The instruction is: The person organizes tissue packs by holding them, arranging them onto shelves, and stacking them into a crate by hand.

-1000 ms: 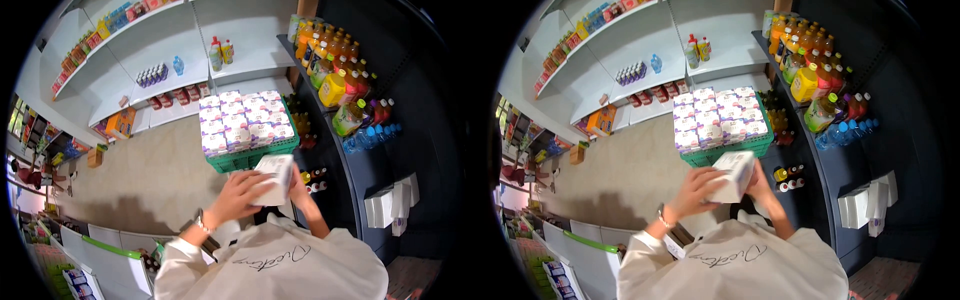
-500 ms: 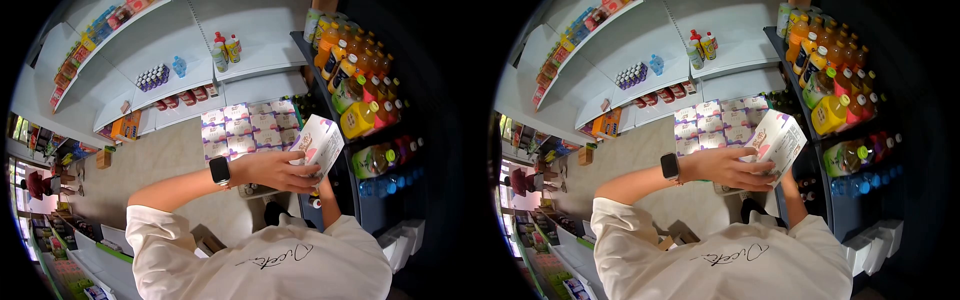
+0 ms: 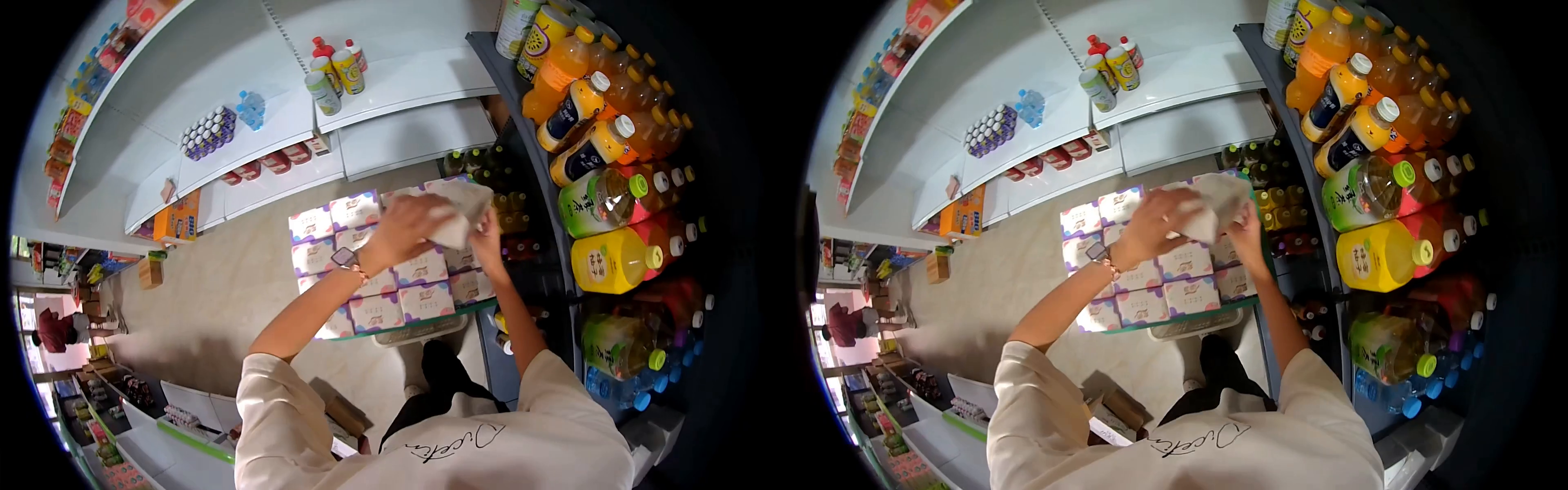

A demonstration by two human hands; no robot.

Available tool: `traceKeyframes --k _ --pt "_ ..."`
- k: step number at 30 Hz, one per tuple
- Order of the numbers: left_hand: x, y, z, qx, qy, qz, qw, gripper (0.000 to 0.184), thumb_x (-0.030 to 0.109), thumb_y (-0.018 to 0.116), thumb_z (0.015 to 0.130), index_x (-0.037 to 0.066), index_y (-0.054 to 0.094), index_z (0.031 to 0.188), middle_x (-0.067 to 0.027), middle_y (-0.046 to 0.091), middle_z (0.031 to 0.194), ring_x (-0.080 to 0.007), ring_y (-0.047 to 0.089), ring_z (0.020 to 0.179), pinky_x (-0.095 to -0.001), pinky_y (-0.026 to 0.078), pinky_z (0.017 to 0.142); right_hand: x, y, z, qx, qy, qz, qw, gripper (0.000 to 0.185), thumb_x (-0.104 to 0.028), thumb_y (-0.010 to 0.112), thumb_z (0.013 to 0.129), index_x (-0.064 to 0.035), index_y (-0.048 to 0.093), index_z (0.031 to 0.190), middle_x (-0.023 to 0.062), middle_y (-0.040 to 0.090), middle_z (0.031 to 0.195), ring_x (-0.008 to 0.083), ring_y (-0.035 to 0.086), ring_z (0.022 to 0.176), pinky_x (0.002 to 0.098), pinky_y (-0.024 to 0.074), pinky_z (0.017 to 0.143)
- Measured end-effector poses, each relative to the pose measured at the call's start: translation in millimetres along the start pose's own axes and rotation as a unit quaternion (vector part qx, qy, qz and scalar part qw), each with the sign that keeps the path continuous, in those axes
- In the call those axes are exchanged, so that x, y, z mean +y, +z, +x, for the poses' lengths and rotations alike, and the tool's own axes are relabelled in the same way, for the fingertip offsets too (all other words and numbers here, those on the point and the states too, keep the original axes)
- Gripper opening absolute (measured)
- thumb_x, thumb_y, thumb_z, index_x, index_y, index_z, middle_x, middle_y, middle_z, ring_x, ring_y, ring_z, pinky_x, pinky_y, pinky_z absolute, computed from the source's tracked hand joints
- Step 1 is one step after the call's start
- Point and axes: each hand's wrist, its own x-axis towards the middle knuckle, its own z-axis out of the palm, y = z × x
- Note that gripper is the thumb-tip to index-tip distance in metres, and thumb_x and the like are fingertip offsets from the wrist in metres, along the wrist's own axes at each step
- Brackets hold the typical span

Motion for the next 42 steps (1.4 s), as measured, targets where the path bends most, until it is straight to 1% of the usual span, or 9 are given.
traceKeyframes --k 4,11,14,20,23,27,33,36,42 --pt "-73.4 62.2 -19.8 0.105 -0.281 -0.048 0.953 0.071 0.023 0.072 0.069 0.005 0.038 0.129 -0.0145 0.049 0.118 -0.034 0.044 0.11 -0.0404 0.037 0.087 28.1 16.4 51.0 -0.037 0.058 0.021 0.997 0.045 -0.004 0.063 0.081 -0.0022 0.041 0.121 0.0069 0.055 0.11 0.0146 0.052 0.101 0.0268 0.0415 0.085" --pt "-152.5 137.0 -70.4 0.079 -0.468 -0.107 0.874 0.049 0.019 0.059 0.081 -0.003 0.045 0.123 -0.0173 0.064 0.086 -0.0247 0.062 0.065 -0.0324 0.049 0.061 120.5 11.7 97.7 -0.071 0.146 -0.122 0.979 0.038 -0.019 0.056 0.088 -0.0001 0.046 0.119 0.005 0.057 0.102 0.0127 0.055 0.088 0.0246 0.0434 0.077" --pt "-139.5 128.3 -68.8 0.03 -0.531 -0.136 0.836 0.046 0.022 0.057 0.081 -0.006 0.047 0.116 -0.0201 0.058 0.09 -0.0323 0.057 0.081 -0.0414 0.045 0.068 109.7 21.5 93.6 -0.075 0.155 -0.162 0.972 0.034 -0.02 0.053 0.088 0.0015 0.052 0.113 0.0059 0.058 0.095 0.0126 0.055 0.085 0.0248 0.043 0.077" --pt "-146.8 143.5 -84.2 0.019 -0.506 -0.04 0.861 0.055 0.027 0.058 0.08 -0.004 0.043 0.123 -0.0217 0.056 0.099 -0.0341 0.058 0.084 -0.0403 0.046 0.073 111.4 22.7 98.4 -0.077 0.14 -0.32 0.934 0.033 -0.029 0.049 0.087 0.0001 0.06 0.1 0.0072 0.059 0.073 0.0147 0.058 0.07 0.0263 0.044 0.061" --pt "-140.6 135.7 -76.1 0.075 -0.524 -0.095 0.843 0.059 0.027 0.057 0.079 -0.003 0.041 0.126 -0.0231 0.055 0.105 -0.0339 0.058 0.086 -0.0395 0.047 0.077 117.5 27.4 105.3 -0.076 0.151 -0.332 0.928 0.044 -0.037 0.045 0.085 0.0027 0.059 0.095 0.0173 0.063 0.082 0.0313 0.062 0.079 0.0369 0.048 0.072" --pt "-139.5 125.6 -66.1 0.067 -0.543 -0.119 0.828 0.053 0.024 0.057 0.078 -0.001 0.046 0.124 -0.023 0.056 0.106 -0.0343 0.057 0.089 -0.0403 0.047 0.078 101.3 33.3 112.2 -0.087 0.16 -0.267 0.946 0.041 -0.036 0.044 0.085 0.0032 0.058 0.082 0.0136 0.059 0.07 0.0236 0.063 0.063 0.0313 0.0491 0.052" --pt "-145.8 161.3 -80.2 0.045 -0.419 -0.037 0.906 0.037 0.019 0.056 0.079 -0.001 0.057 0.11 -0.0244 0.054 0.109 -0.0364 0.052 0.101 -0.0402 0.045 0.083 112.7 32.5 110.6 -0.143 0.126 -0.326 0.926 0.041 -0.032 0.041 0.086 0.0053 0.057 0.079 0.0156 0.061 0.073 0.0288 0.063 0.064 0.0386 0.0488 0.063" --pt "-112.8 170.0 -76.8 0.098 -0.414 -0.126 0.896 0.031 0.014 0.056 0.079 -0.002 0.058 0.107 -0.0242 0.054 0.109 -0.0379 0.051 0.102 -0.0395 0.044 0.085 109.3 29.6 101.6 -0.116 0.178 -0.324 0.922 0.038 -0.029 0.043 0.088 0.0051 0.059 0.088 0.0183 0.062 0.088 0.0306 0.063 0.079 0.0385 0.0466 0.076" --pt "-3.2 151.6 -122.8 0.194 -0.37 -0.184 0.89 0.036 0.009 0.055 0.08 0.0 0.054 0.115 -0.0224 0.046 0.124 -0.0341 0.047 0.114 -0.0362 0.033 0.1 58.2 11.7 -6.0 -0.008 -0.017 -0.1 0.995 0.048 -0.028 0.049 0.09 -0.001 0.041 0.129 0.017 0.047 0.128 0.0274 0.044 0.12 0.0341 0.0323 0.101"
